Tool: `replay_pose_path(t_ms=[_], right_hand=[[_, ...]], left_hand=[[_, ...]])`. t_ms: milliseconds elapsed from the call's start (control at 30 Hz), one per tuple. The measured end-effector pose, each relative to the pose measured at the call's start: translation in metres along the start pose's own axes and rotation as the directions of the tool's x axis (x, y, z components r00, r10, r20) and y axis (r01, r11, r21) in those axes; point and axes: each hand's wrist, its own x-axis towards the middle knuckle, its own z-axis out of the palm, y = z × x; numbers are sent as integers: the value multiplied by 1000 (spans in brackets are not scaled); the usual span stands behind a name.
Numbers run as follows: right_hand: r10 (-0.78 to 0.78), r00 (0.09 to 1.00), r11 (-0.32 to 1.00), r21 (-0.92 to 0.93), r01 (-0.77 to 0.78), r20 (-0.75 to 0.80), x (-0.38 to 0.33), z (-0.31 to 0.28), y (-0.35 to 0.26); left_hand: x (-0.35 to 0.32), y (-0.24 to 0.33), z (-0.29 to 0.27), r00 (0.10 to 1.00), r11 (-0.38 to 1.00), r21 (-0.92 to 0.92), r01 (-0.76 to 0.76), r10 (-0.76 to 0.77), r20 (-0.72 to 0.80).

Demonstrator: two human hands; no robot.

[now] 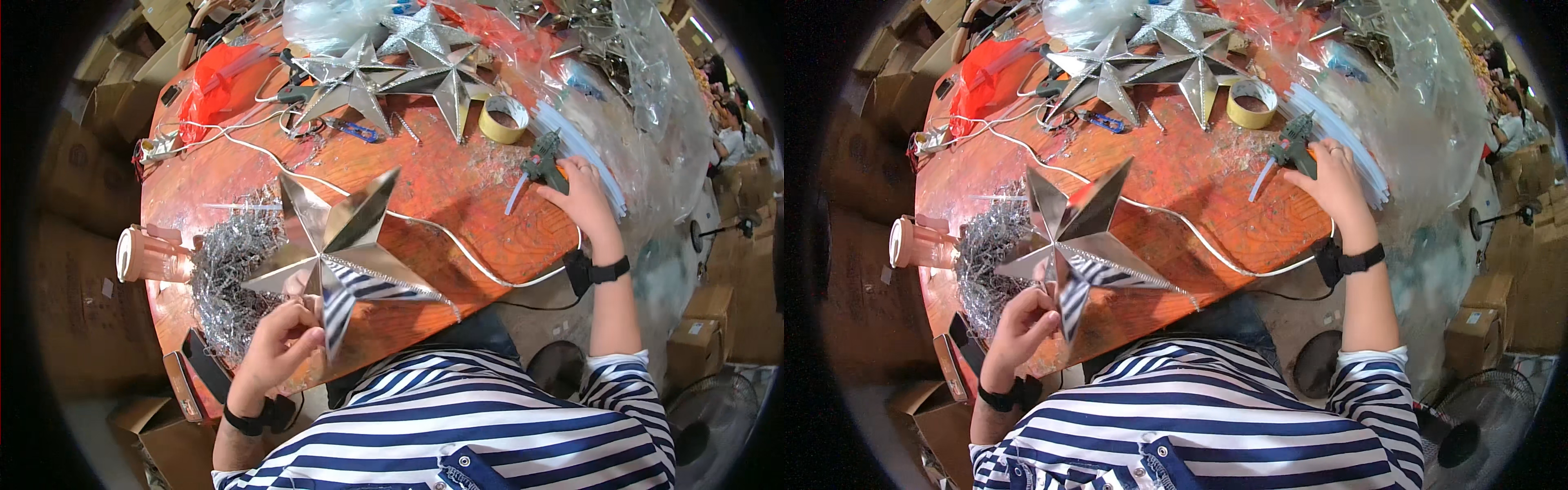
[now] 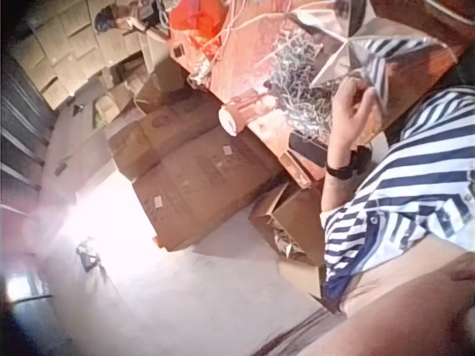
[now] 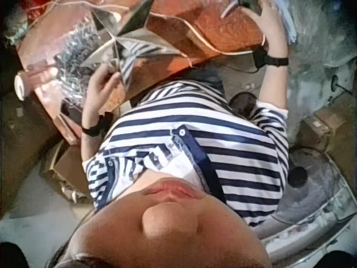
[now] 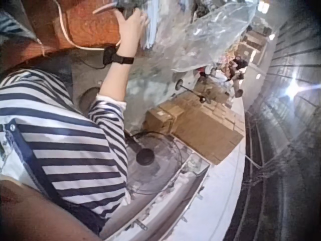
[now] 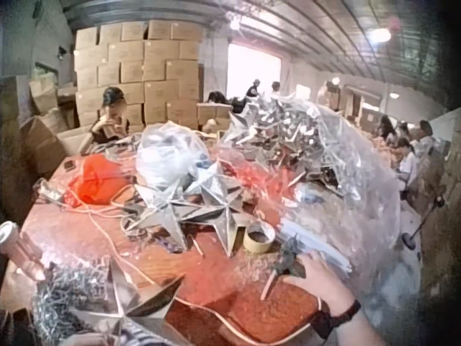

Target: Applying decorative silver trim to star ornaments using a hot glue gun.

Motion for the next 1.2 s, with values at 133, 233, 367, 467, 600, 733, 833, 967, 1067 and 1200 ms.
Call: replay_pose_path(t_ms=[133,233,367,467,600,733,833,967,1067,1200], right_hand=[[1,968,997,69,-18,250,17,-7,-1],[35,967,998,-51,-23,252,21,-23,-2],[136,983,990,17,-139,120,16,-53,-33],[30,986,999,40,-24,-165,9,-54,-39],[199,976,968,174,-181,-92,12,-71,-102],[377,923,577,762,-295,72,24,-68,-93],[556,829,498,774,-392,63,30,-65,-40],[621,779,484,741,-466,84,22,-63,7],[596,793,275,894,-353,130,14,-69,6],[541,829,-40,989,-144,142,14,-69,4]], left_hand=[[0,-3,25,988,988,18,-153,153,7],[3,4,35,979,980,-42,-194,196,49],[-14,-4,35,983,979,-98,-181,178,-45],[-37,-18,30,973,964,-187,-191,161,-167],[-50,-41,25,771,890,-130,-437,296,-565],[-55,-49,11,536,855,-102,-508,221,-815],[-55,-62,-1,377,834,-59,-548,184,-908],[-55,-68,1,379,863,-101,-494,110,-919],[-52,-70,3,449,889,-90,-449,138,-883],[-44,-74,11,450,915,-84,-395,113,-886]])
